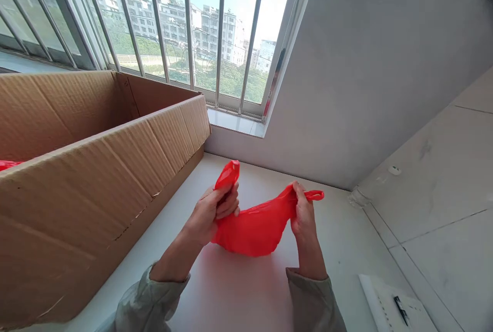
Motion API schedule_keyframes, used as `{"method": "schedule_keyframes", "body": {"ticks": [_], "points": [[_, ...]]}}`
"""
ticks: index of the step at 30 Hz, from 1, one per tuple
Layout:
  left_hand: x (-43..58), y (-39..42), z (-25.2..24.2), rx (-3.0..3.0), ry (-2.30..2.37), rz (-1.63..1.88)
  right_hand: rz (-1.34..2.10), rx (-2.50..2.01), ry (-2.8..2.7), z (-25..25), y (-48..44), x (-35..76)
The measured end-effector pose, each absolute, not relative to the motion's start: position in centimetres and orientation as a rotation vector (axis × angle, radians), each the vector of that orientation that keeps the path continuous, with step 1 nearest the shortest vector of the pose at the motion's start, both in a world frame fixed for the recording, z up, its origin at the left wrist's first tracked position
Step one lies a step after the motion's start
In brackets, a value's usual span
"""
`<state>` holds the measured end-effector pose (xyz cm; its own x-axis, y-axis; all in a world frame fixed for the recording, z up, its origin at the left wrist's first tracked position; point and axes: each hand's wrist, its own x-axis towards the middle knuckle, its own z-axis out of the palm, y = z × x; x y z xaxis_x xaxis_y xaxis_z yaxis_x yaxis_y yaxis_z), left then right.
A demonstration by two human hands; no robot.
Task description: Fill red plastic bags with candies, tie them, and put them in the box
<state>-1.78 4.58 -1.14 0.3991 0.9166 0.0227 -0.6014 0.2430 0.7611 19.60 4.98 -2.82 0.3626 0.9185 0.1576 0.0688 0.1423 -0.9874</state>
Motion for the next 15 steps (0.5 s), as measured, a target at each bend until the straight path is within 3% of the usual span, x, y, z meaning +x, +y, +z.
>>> {"method": "schedule_keyframes", "body": {"ticks": [6, 9, 15], "points": [[-0.9, 3.7, -0.9, 1.1, 0.865, 0.816, 0.106, -1.675, -1.529, 1.1, 1.8, 18.5], [-0.2, 2.1, -0.6, 1.397, 0.796, 0.717, 0.175, -1.613, -1.694, 2.5, -0.4, 16.2], [-0.1, 0.3, -0.5, 1.79, 0.693, 0.85, 0.413, -1.167, -2.103, 3.9, -2.6, 13.9]]}}
